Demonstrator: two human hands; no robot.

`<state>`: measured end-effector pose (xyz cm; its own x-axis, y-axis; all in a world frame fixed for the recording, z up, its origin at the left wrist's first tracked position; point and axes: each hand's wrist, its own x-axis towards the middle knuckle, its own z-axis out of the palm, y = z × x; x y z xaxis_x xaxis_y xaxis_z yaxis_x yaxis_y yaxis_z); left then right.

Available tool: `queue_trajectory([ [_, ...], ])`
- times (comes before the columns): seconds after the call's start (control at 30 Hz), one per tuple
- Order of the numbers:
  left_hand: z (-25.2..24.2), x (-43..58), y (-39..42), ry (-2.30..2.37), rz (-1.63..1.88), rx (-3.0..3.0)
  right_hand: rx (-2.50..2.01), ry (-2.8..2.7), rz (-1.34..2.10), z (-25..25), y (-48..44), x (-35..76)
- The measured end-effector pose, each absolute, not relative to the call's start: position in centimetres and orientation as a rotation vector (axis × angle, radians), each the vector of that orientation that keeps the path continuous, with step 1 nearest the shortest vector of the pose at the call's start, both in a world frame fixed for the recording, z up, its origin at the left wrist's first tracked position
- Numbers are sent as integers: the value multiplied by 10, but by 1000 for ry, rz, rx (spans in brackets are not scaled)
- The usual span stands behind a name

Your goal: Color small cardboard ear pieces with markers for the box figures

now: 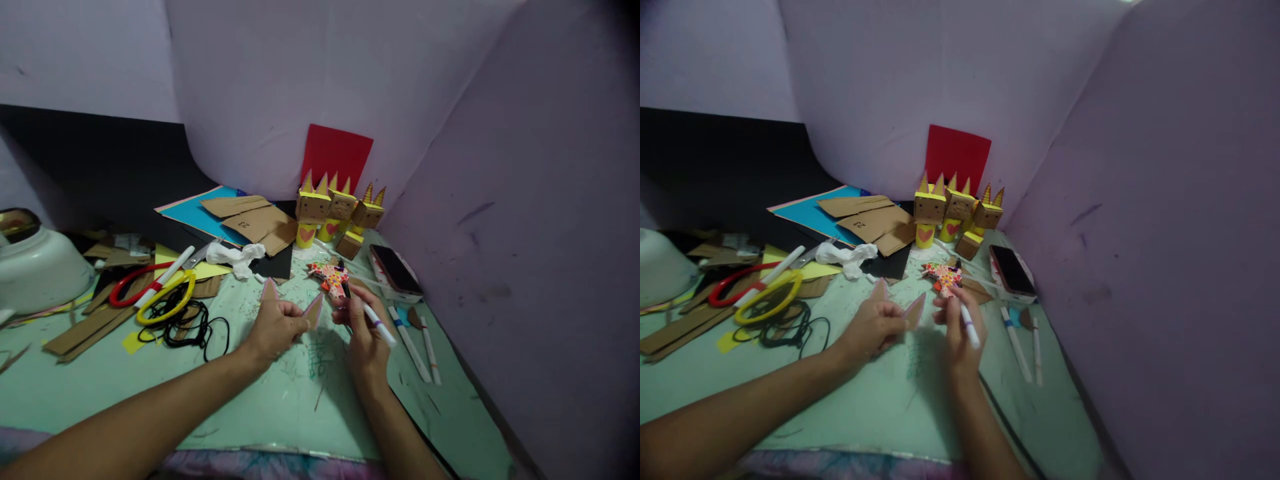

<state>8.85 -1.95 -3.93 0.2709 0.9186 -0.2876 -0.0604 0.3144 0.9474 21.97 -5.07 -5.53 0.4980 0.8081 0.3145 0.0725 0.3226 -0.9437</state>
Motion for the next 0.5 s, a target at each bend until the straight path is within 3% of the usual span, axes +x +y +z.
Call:
queue_trajectory([
  [0.2, -43, 89, -19, 1007, 815, 1055, -1041, -907, 969, -56, -46, 213],
  [0.5, -42, 92, -24, 941, 820, 1085, -1002, -812, 985, -55, -45, 211],
])
